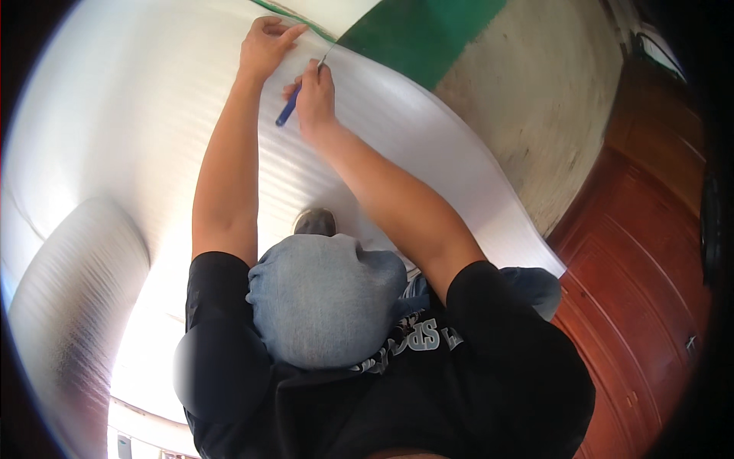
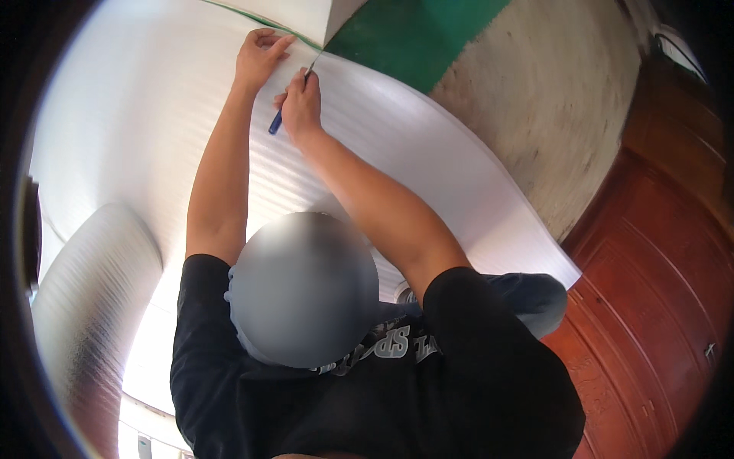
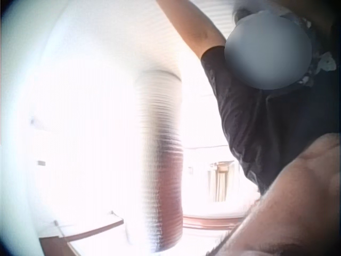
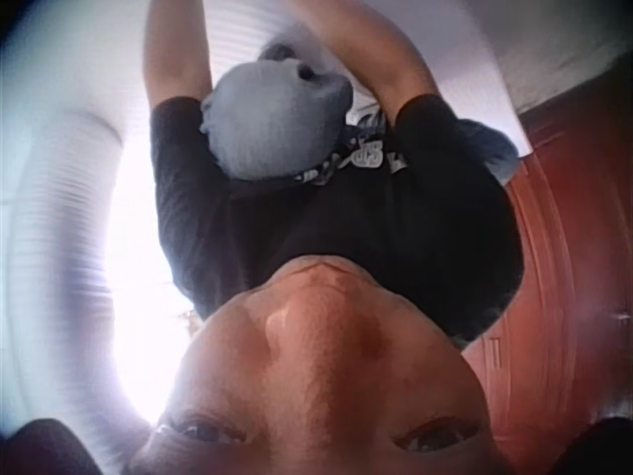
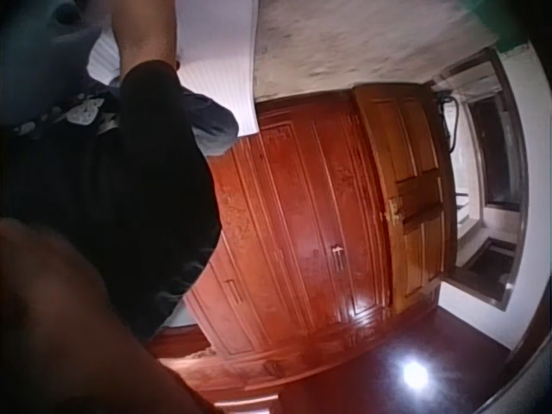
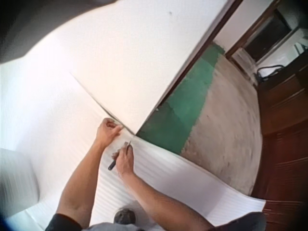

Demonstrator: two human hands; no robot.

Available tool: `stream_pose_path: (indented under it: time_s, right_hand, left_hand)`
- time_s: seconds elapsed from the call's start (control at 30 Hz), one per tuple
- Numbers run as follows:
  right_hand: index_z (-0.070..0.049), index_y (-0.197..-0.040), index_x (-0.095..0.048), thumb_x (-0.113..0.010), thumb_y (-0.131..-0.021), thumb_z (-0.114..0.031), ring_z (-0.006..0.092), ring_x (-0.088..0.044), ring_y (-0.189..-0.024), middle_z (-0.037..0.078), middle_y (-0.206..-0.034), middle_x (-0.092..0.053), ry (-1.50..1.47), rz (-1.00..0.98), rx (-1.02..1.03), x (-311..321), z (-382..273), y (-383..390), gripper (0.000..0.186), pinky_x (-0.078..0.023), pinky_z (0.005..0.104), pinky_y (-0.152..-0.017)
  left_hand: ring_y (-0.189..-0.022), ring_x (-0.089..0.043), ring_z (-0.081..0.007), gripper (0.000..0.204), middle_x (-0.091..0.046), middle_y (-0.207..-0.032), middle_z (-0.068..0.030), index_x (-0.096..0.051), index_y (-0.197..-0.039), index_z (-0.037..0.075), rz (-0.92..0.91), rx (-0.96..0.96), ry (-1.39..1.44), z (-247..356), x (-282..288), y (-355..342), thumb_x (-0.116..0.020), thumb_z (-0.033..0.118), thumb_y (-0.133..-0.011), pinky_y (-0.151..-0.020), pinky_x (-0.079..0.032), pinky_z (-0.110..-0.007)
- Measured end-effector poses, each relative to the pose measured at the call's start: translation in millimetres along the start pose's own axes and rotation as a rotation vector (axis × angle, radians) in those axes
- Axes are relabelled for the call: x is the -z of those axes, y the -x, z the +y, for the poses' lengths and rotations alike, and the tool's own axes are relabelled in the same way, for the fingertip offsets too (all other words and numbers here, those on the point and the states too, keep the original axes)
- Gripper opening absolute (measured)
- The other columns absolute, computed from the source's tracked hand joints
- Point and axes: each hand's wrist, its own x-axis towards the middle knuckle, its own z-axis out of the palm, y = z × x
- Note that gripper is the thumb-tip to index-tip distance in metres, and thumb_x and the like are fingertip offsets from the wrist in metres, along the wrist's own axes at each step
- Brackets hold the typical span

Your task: The recorder installs insulation foam and reflective foil onto a ceiling or underside of a cabinet, using tape and a utility knife.

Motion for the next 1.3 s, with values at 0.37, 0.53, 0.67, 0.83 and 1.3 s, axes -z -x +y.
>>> stream_pose_path:
  time_s: [0.37,0.53,0.67,0.83,1.3]
  right_hand:
    - [-0.003,-0.105,-0.048,-0.042,-0.105,-0.038,0.0181,-0.061,-0.067,0.007,-0.085,-0.05,-0.089,0.02,-0.05,4,-1,-7,0.035,-0.051,0.0316,-0.063]
    - [-0.003,-0.105,-0.048,-0.044,-0.104,-0.037,0.0188,-0.061,-0.067,0.008,-0.086,-0.051,-0.028,0.012,-0.085,8,8,-2,0.035,-0.052,0.0324,-0.063]
    - [-0.001,-0.105,-0.049,-0.046,-0.104,-0.035,0.0195,-0.062,-0.068,0.009,-0.085,-0.052,0.011,-0.004,-0.076,11,5,-15,0.035,-0.053,0.033,-0.061]
    - [0.0,-0.102,-0.05,-0.046,-0.103,-0.034,0.0202,-0.063,-0.066,0.009,-0.084,-0.052,0.012,0.003,-0.122,18,15,-23,0.034,-0.054,0.0335,-0.06]
    - [0.003,-0.091,-0.055,-0.052,-0.099,-0.031,0.0212,-0.064,-0.058,0.011,-0.077,-0.061,0.467,-0.133,-0.205,54,26,36,0.036,-0.051,0.0346,-0.055]
  left_hand:
    - [-0.082,-0.072,-0.0181,0.073,-0.071,-0.102,-0.0111,-0.054,-0.12,-0.006,-0.012,0.034,-0.008,-5,2,-2,-0.082,0.044,-0.076,-0.075,-0.054,-0.028]
    - [-0.081,-0.072,-0.0181,0.071,-0.071,-0.101,-0.0125,-0.054,-0.12,-0.007,-0.024,0.023,0.03,-12,3,-5,-0.082,0.041,-0.076,-0.074,-0.054,-0.028]
    - [-0.081,-0.072,-0.0182,0.068,-0.071,-0.1,-0.0132,-0.054,-0.118,-0.007,-0.006,0.015,0.089,-14,2,-5,-0.083,0.038,-0.077,-0.073,-0.054,-0.028]
    - [-0.08,-0.072,-0.0182,0.068,-0.071,-0.099,-0.013,-0.054,-0.117,-0.008,-0.021,0.032,0.065,-14,2,-5,-0.083,0.038,-0.076,-0.072,-0.055,-0.027]
    - [-0.079,-0.072,-0.018,0.064,-0.07,-0.101,-0.0124,-0.056,-0.116,-0.005,-0.001,0.061,0.114,-28,3,-5,-0.083,0.037,-0.077,-0.072,-0.055,-0.028]
